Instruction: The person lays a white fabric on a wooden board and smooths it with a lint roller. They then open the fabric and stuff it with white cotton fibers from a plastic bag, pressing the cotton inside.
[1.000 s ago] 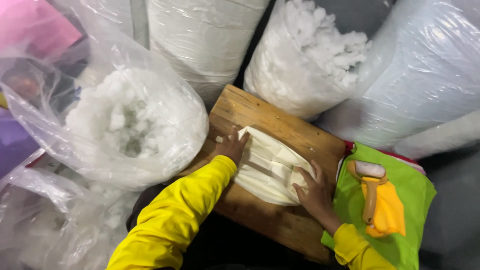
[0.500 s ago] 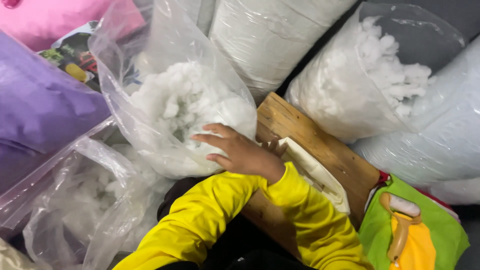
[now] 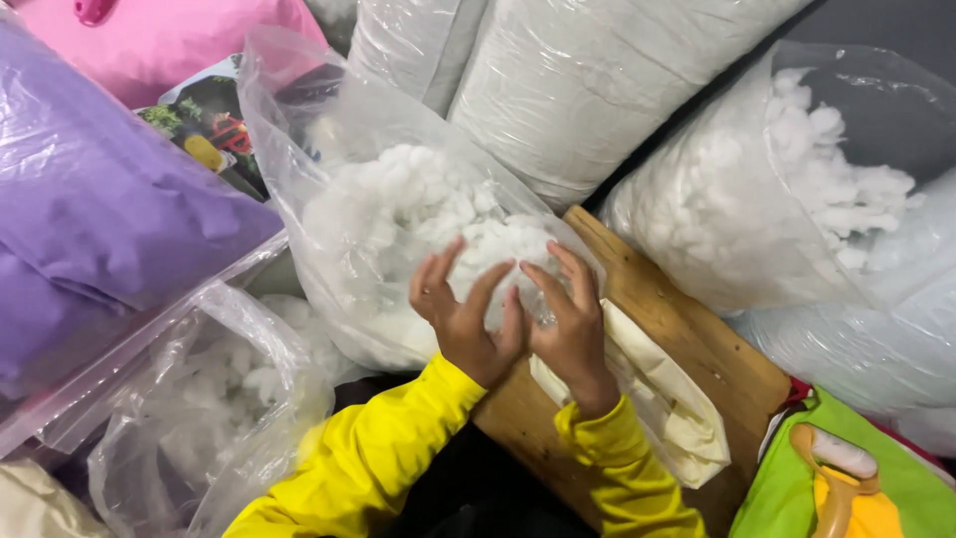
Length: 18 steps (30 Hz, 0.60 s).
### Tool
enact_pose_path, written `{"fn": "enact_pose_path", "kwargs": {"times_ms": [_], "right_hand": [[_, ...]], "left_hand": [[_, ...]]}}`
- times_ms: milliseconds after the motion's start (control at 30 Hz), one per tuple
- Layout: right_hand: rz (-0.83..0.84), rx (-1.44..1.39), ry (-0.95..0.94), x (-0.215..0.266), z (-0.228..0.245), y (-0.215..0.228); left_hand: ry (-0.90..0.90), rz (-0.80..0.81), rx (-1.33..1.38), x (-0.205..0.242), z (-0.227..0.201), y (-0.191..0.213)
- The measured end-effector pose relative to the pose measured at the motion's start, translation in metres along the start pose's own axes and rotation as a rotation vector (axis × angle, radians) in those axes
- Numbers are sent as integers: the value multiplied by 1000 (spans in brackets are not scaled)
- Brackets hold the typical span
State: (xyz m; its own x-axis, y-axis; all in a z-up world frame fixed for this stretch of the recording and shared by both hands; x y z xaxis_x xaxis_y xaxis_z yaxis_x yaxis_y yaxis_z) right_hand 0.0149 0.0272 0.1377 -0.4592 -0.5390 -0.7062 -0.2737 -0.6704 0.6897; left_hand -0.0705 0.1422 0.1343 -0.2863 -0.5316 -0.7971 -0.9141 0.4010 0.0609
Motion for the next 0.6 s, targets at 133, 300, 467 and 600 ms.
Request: {"fn": "enact_pose_path", "kwargs": {"times_ms": [133, 300, 467, 600], "right_hand": [[-284, 461, -39, 28, 9, -8], [76, -164, -623, 48, -53, -56], [14, -1378, -1236, 89, -100, -123], [50, -1662, -1640, 138, -150, -185]], "left_hand": [[248, -13, -74, 3, 24, 0], [-11, -128, -287, -7, 25, 17], [745, -312, -84, 10, 97, 21], [1279, -554, 397, 53, 151, 2]]}}
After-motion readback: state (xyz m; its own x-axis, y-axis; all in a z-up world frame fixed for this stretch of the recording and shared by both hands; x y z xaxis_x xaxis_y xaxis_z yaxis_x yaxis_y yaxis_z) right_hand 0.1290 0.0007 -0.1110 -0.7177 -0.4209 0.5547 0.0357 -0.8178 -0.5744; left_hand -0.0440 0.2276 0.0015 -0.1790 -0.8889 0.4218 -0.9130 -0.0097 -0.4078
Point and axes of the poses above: each hand's wrist, its own x-axis away from the middle knuckle, its own y-axis out of the back of the hand, z = x × y, the point moved 6 cm from there along -x, towards the middle knuckle, and after that the axes turned 12 degrees about x, right-handed, at the moved point
